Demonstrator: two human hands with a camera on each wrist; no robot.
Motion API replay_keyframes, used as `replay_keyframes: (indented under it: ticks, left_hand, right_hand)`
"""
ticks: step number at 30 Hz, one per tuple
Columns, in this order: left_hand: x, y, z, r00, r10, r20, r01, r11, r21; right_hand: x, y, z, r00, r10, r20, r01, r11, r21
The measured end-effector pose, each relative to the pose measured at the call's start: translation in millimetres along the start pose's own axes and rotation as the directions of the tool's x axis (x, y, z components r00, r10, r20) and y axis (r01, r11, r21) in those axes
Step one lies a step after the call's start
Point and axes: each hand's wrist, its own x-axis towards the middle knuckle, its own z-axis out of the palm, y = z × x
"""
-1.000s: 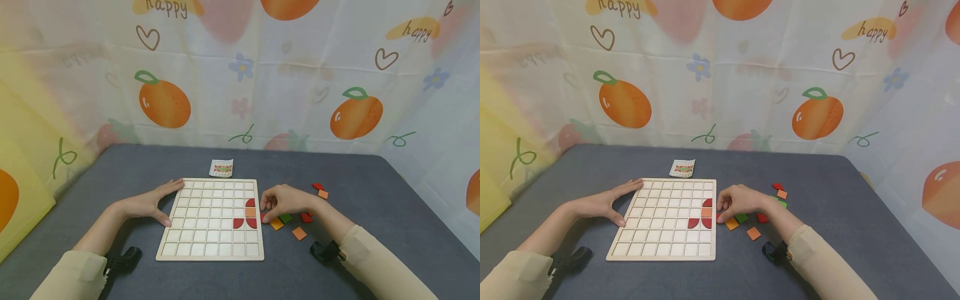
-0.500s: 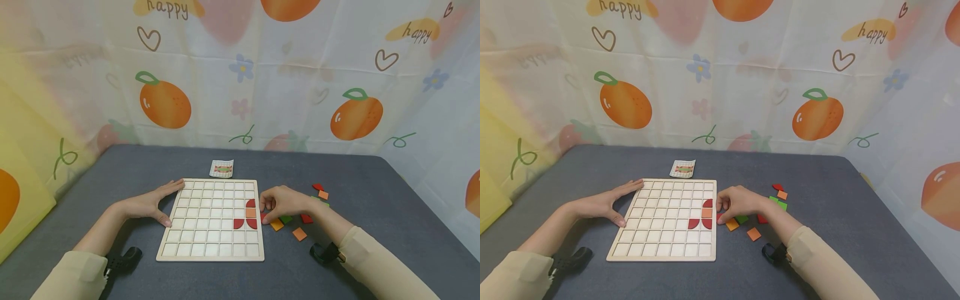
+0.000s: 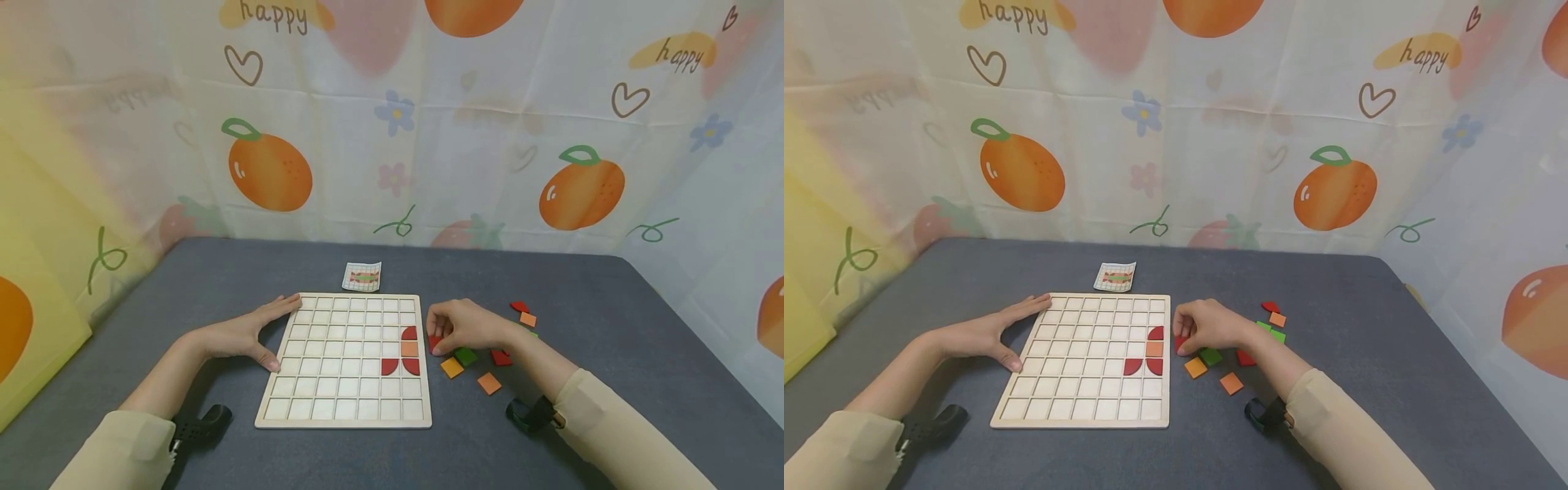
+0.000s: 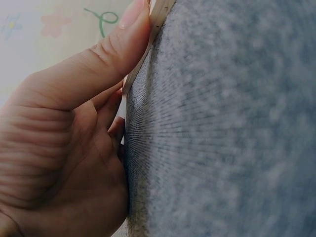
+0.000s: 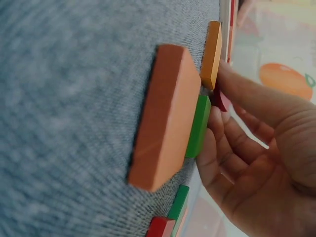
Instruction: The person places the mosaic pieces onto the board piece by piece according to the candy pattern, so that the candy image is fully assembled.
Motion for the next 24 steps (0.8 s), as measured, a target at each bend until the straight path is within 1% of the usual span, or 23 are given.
replay_keyframes:
  ticks: [5, 12, 16, 20, 24]
  left_hand:
    - [0.7, -0.6, 0.1, 1.000, -0.011, 0.001, 0.011, 1.000, -0.010]
    - [-0.2, 0.1, -0.3, 1.000, -0.005, 0.004, 0.005, 1.000, -0.005]
    - [0.6, -1.4, -0.1, 1.000, -0.009, 0.001, 0.009, 1.000, -0.006]
    - [1.7, -2.4, 0.5, 1.000, -0.012, 0.003, 0.012, 1.000, -0.015]
    - [1.9, -2.0, 0.7, 1.000, -0.017, 0.001, 0.017, 1.000, -0.019]
  right_hand:
    - [1.9, 0, -3, 0.999, -0.028, -0.023, 0.027, 1.000, -0.009]
    - [5.0, -2, -5, 0.999, -0.048, -0.024, 0.048, 0.999, -0.002]
    - [6.7, -4, -7, 0.997, -0.055, -0.054, 0.057, 0.998, 0.037]
    - [9.2, -7, -7, 0.995, -0.051, -0.080, 0.060, 0.992, 0.107]
    - [12.8, -10, -5, 0.992, -0.051, -0.117, 0.068, 0.986, 0.153]
